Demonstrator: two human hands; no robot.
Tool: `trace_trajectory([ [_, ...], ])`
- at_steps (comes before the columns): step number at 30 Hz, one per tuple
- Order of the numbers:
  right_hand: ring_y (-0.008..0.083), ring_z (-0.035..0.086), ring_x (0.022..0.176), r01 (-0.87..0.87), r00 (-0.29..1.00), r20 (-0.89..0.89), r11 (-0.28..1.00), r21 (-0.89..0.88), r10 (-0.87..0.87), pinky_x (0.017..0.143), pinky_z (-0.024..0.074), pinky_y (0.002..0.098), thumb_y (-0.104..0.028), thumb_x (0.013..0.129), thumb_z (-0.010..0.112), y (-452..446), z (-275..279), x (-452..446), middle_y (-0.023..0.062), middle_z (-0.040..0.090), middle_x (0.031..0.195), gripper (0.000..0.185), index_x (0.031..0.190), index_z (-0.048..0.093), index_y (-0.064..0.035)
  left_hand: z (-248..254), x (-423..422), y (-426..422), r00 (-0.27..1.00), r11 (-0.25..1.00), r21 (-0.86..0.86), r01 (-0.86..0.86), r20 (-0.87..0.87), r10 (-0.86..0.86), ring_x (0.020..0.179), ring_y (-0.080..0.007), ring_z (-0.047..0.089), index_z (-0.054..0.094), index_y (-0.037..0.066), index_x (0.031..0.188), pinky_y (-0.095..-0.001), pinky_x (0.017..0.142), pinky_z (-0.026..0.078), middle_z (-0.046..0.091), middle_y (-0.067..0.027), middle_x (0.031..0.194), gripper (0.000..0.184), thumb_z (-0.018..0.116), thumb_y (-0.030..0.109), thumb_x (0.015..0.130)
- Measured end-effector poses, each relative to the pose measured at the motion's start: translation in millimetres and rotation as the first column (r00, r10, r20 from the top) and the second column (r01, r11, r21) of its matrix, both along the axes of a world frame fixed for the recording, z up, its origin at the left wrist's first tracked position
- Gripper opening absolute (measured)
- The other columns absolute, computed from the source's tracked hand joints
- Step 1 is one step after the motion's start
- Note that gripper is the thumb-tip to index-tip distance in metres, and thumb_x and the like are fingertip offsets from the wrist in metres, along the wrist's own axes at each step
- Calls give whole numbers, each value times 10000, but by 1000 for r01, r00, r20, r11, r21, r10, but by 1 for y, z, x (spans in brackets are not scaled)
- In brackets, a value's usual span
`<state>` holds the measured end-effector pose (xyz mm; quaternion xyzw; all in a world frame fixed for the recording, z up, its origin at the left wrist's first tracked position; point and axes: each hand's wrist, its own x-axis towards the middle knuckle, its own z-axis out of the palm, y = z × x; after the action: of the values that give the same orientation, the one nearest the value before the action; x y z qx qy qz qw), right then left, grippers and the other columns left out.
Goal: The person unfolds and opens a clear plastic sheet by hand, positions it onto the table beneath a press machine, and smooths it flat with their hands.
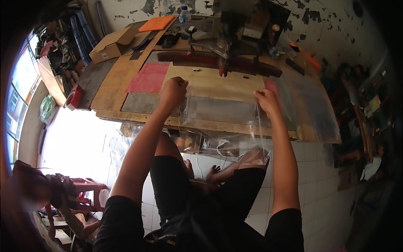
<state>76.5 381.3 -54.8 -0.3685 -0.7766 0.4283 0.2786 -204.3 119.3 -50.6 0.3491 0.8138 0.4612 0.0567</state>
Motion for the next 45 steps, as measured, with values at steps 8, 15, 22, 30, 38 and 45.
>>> trace_trajectory([
  [8, 276, 724, 866, 0, 968, 236, 946, 325, -81, 770, 560, 391, -146, 853, 810, 23, -4, -36, 137, 732, 901, 132, 935, 757, -57, -11, -24, 43, 963, 984, -148, -97, -263, 55, 862, -441, 729, 730, 36, 953, -533, 794, 572, 738, -249, 871, 187, 713, 218, 916],
  [15, 282, 698, 862, -85, 984, 179, 873, 480, -3, 758, 551, 401, -51, 818, 800, 12, -2, -33, 136, 683, 928, 105, 881, 716, -37, -26, -37, 52, 894, 966, -256, -45, -442, -76, 832, -422, 720, 700, 48, 954, -522, 748, 568, 716, -234, 845, 126, 668, 160, 906],
  [22, 346, 691, 888, -142, 982, 177, 852, 504, 59, 791, 554, 431, -19, 841, 767, 12, 0, -30, 154, 679, 968, 69, 897, 726, -19, -15, -28, 45, 868, 943, -332, -4, -469, -161, 843, -425, 717, 693, 42, 975, -532, 777, 567, 719, -222, 856, 123, 647, 146, 928],
  [30, 334, 664, 849, -271, 939, 334, 787, 555, 88, 793, 524, 426, -136, 963, 698, 6, 13, -5, 146, 661, 889, 208, 1141, 793, -85, 6, -17, 20, 933, 934, -339, 112, -288, -217, 869, -418, 725, 751, 54, 1103, -504, 836, 567, 741, -257, 915, 232, 626, 171, 946],
  [38, 399, 680, 932, -228, 955, 290, 785, 576, 65, 827, 551, 467, -109, 987, 644, 8, 7, -6, 194, 673, 994, 207, 1128, 794, -95, -12, -26, 28, 933, 957, -248, 151, -284, -221, 905, -446, 712, 780, 35, 1069, -510, 845, 556, 726, -275, 931, 241, 613, 170, 959],
  [45, 380, 672, 943, -195, 974, 207, 808, 555, 93, 846, 534, 441, -83, 999, 630, 15, 4, -8, 193, 665, 991, 208, 1135, 780, -36, -15, -25, 35, 935, 971, -220, 94, -314, -162, 890, -422, 709, 789, 62, 1134, -484, 831, 556, 729, -245, 946, 265, 645, 180, 946],
])
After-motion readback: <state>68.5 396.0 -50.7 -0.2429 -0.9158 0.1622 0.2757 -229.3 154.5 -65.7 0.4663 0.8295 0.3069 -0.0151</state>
